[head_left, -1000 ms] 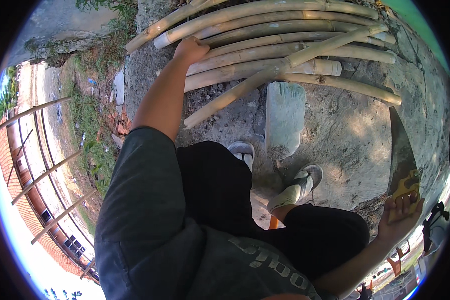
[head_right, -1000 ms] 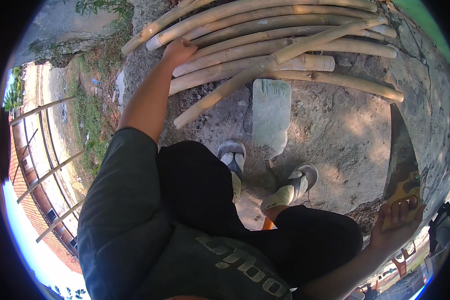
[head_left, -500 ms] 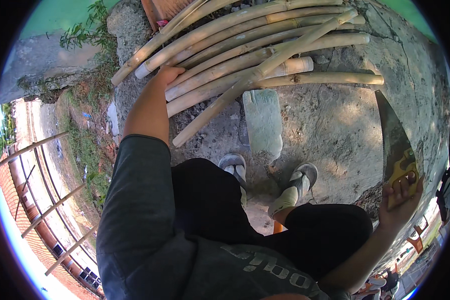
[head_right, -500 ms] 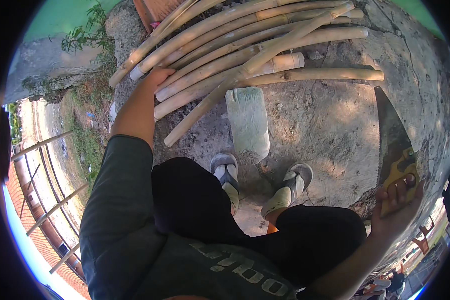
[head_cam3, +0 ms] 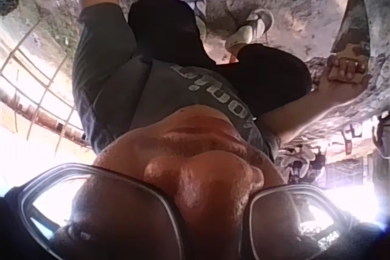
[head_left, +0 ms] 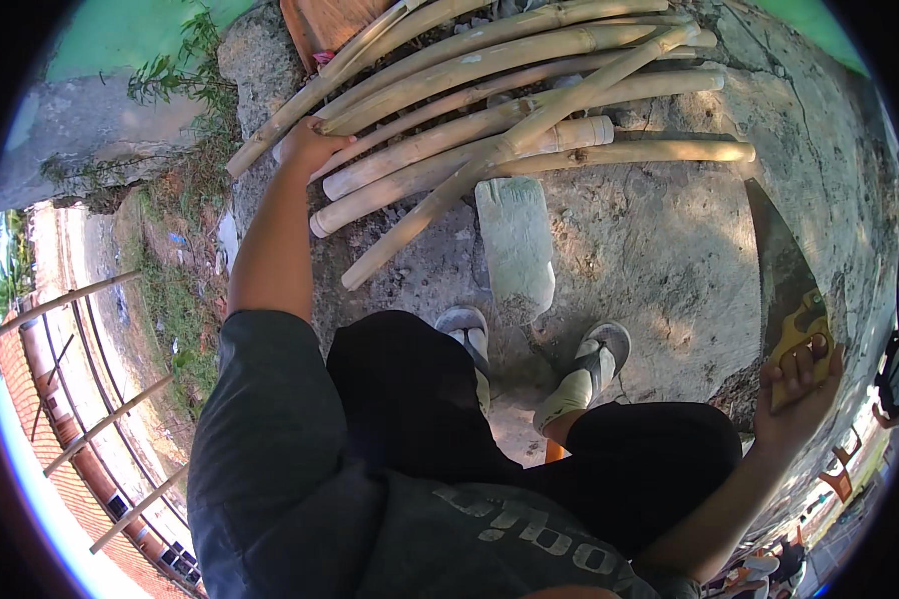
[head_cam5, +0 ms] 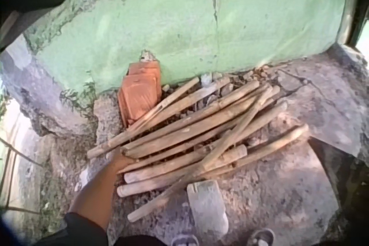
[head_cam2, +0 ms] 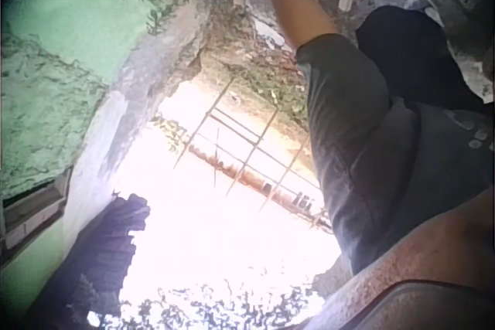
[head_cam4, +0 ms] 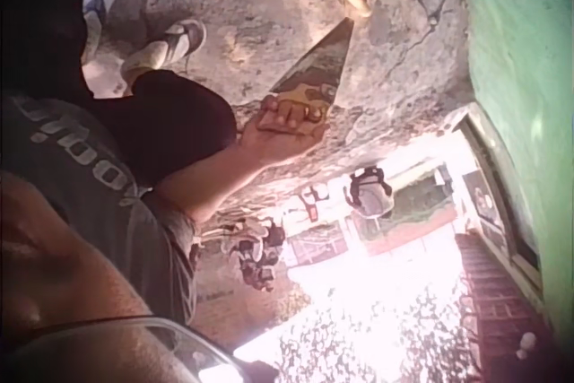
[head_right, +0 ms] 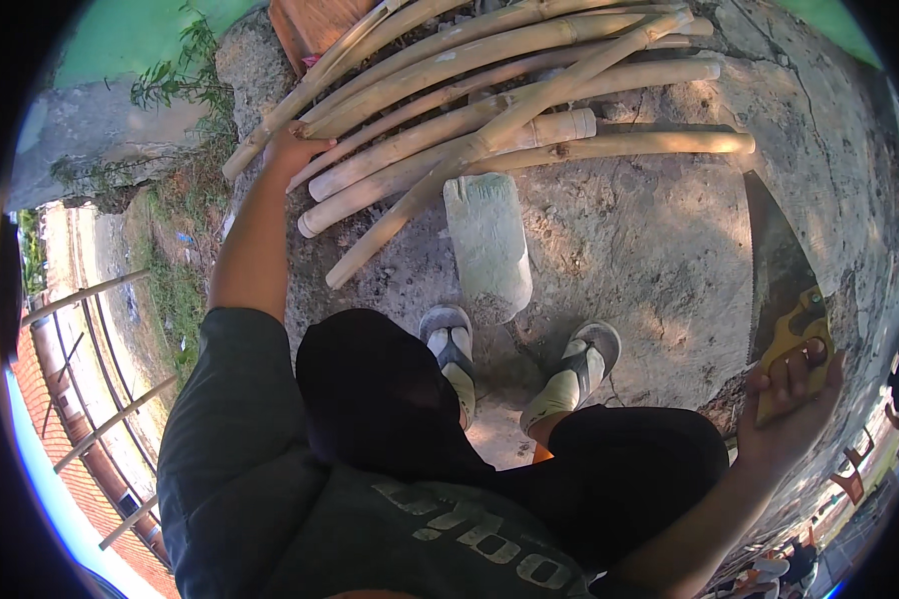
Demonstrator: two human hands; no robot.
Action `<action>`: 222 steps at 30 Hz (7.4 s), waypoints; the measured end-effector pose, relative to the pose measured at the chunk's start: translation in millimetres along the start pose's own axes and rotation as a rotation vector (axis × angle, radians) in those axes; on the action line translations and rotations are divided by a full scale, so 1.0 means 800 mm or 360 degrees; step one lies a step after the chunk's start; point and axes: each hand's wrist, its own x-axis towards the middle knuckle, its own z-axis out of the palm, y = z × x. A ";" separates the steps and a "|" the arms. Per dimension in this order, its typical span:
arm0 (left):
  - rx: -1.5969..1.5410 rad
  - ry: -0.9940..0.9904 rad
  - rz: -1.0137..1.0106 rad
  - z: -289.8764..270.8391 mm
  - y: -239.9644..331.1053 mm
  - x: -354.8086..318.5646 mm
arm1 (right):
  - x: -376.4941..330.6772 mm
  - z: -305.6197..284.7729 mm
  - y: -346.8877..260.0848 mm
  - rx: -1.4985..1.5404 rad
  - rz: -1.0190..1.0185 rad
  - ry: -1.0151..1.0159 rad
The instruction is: The recorder uses a hand saw to cut through a piece of bamboo.
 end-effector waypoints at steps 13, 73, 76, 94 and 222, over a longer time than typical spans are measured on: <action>0.0451 0.0952 0.0687 -0.137 0.077 -0.140 | -0.027 -0.015 -0.017 0.0138 0.0037 -0.0279; 0.0809 0.1631 0.2124 -0.191 0.249 -0.453 | -0.023 -0.162 -0.048 0.0420 -0.0153 -0.0334; 0.0772 0.1529 0.2113 -0.193 0.249 -0.458 | -0.025 -0.161 -0.049 0.0419 -0.0154 -0.0309; -0.0027 0.1268 0.1879 -0.186 0.323 -0.511 | -0.032 -0.163 -0.050 0.0434 -0.0170 -0.0290; -0.0737 0.0502 0.2208 -0.008 0.177 -0.485 | 0.009 0.141 0.161 -0.0161 0.0646 -0.1116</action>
